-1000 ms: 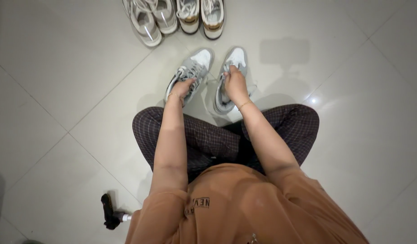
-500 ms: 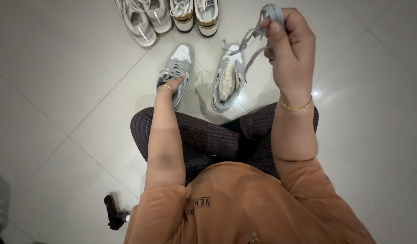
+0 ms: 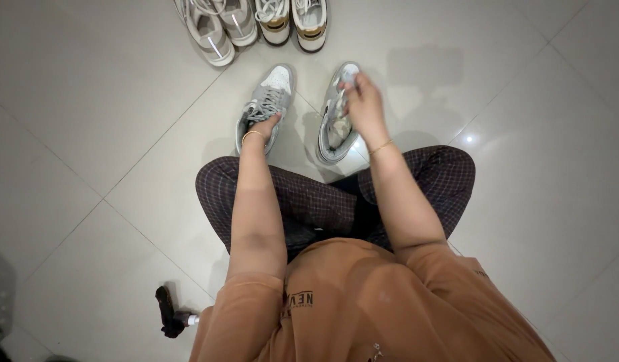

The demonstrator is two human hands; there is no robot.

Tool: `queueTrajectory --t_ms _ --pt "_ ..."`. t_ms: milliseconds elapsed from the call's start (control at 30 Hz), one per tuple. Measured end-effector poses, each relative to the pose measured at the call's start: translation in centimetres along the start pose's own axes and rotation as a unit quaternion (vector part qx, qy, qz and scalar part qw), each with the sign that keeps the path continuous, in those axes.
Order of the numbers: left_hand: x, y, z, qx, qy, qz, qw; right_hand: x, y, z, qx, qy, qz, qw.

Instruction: The person sits on the floor and laces a pair of white sneakers. They thread the laces through the eyelets, pull them tight, and tie a knot on each shoe.

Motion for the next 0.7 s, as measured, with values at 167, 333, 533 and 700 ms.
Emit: queueTrajectory --t_ms 167,333,533,700 --pt "-0.2 -0.2 0.7 0.029 -0.018 0.001 0.999 -2.3 -1.5 -3.6 0.083 -0.444 0.027 0.892" --pt "-0.8 1.3 0.8 0.0 0.013 0.019 1.0 -0.9 -2.7 -1.5 -0.023 -0.465 0.008 0.885" --pt "-3.0 0.8 1.6 -0.026 -0.094 -0.002 0.995 -9.3 -3.1 -3.5 -0.06 -0.3 0.132 0.943" --pt "-5.0 -5.3 -0.4 -0.095 -0.28 0.022 0.955 -16.7 -3.7 -11.5 -0.199 -0.268 0.215 0.918"
Point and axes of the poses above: each hand's wrist, its own y-axis towards the middle knuckle, its own x-axis out of the back of the hand, z = x × y, the point moved 9 cm from there along y, towards the middle knuckle, and after that the axes turned 8 degrees about z, right-handed, at the moved point
